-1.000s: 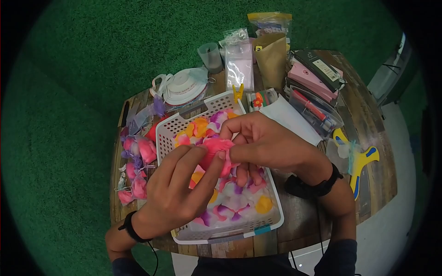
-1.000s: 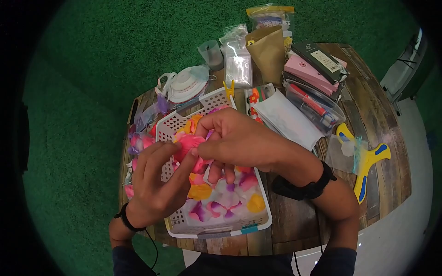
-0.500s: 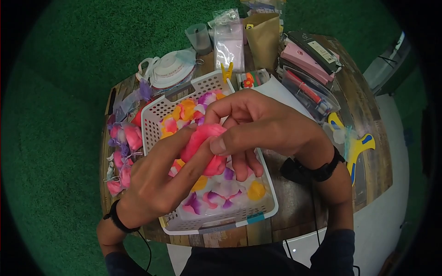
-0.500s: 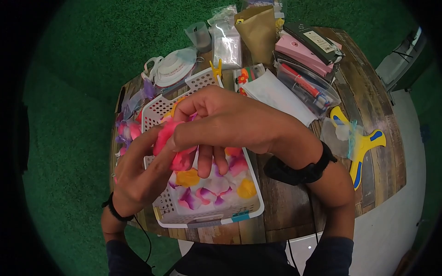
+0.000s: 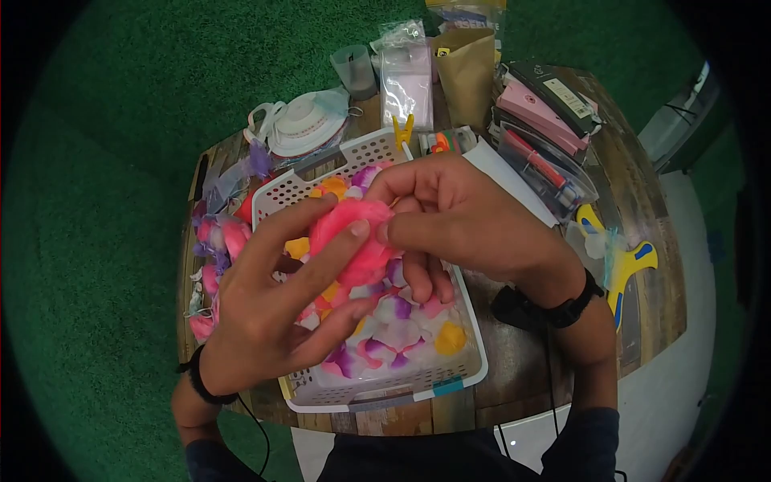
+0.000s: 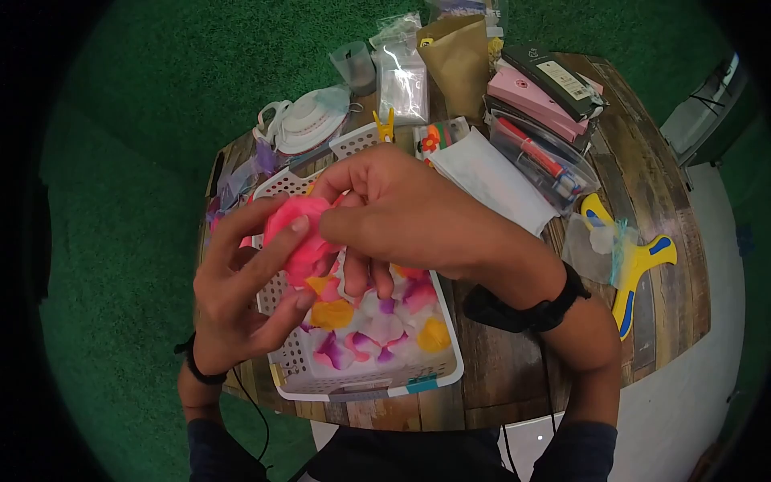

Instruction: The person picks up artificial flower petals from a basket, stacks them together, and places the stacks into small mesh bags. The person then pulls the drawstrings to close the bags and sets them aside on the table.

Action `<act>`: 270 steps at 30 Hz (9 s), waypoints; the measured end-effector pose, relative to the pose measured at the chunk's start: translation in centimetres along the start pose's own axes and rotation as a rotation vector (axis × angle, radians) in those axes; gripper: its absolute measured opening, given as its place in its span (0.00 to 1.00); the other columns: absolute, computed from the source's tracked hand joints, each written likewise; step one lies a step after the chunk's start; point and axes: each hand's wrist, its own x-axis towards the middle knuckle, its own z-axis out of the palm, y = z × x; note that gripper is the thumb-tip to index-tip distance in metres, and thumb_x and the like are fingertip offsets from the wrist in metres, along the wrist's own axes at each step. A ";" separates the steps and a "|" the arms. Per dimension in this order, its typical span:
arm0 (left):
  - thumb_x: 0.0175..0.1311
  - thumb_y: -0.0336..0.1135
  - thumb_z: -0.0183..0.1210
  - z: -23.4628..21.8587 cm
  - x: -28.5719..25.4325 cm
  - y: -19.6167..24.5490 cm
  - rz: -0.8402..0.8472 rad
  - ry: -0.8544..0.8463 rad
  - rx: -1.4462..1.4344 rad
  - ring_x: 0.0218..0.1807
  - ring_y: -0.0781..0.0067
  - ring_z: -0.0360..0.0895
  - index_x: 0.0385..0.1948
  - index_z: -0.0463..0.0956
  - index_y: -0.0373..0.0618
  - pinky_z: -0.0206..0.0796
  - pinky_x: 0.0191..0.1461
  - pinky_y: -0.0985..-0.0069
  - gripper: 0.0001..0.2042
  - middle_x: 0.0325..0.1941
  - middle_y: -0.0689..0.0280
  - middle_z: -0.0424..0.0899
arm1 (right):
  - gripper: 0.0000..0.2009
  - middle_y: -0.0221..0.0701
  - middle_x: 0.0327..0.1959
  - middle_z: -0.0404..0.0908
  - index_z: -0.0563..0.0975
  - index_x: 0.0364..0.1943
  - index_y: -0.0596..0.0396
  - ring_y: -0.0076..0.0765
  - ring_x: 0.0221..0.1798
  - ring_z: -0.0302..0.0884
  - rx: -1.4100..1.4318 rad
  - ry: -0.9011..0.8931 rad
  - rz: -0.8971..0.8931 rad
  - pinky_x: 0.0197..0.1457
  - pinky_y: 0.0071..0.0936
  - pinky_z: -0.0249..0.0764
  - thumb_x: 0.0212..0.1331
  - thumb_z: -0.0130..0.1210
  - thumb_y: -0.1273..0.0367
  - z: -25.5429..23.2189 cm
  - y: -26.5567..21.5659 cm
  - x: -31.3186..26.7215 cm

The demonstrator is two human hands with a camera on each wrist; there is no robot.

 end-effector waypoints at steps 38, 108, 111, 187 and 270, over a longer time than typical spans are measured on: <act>0.68 0.27 0.58 2.0 0.3 -2.3 -0.495 0.328 -0.913 0.40 0.79 0.80 0.49 0.78 0.33 0.75 0.40 0.83 0.12 0.43 0.61 0.83 | 0.05 0.29 0.25 0.81 0.77 0.37 0.63 0.15 0.22 0.77 -0.156 0.285 -0.333 0.21 0.12 0.69 0.59 0.61 0.77 2.8 0.2 -0.7; 0.44 0.18 0.66 2.9 4.8 -0.7 0.104 0.363 0.115 0.33 0.61 0.78 0.33 0.79 0.39 0.70 0.34 0.71 0.12 0.33 0.62 0.80 | 0.05 0.33 0.29 0.83 0.77 0.38 0.64 0.22 0.28 0.82 0.012 0.510 -0.420 0.31 0.19 0.80 0.63 0.56 0.75 -0.5 1.4 1.2; 0.45 0.18 0.66 2.7 5.2 -0.7 0.119 0.394 0.141 0.32 0.65 0.78 0.33 0.79 0.39 0.70 0.33 0.74 0.12 0.33 0.62 0.80 | 0.05 0.32 0.30 0.83 0.78 0.38 0.65 0.20 0.29 0.81 -0.021 0.549 -0.454 0.32 0.18 0.79 0.63 0.56 0.75 0.3 1.2 1.0; 0.64 0.28 0.57 5.7 1.5 -2.7 -0.205 -0.310 -0.350 0.30 0.67 0.80 0.36 0.77 0.38 0.71 0.34 0.70 0.05 0.29 0.61 0.80 | 0.06 0.25 0.24 0.78 0.77 0.37 0.57 0.14 0.19 0.71 -0.190 0.657 -0.571 0.20 0.14 0.63 0.62 0.57 0.69 -0.3 0.3 0.9; 0.74 0.43 0.45 6.7 7.7 -0.8 -0.560 0.564 -1.351 0.39 0.77 0.78 0.48 0.78 0.34 0.66 0.37 0.78 0.20 0.44 0.59 0.83 | 0.15 0.30 0.33 0.84 0.79 0.46 0.64 0.14 0.26 0.77 -0.909 0.777 -0.778 0.25 0.11 0.69 0.55 0.66 0.73 -2.0 1.4 1.2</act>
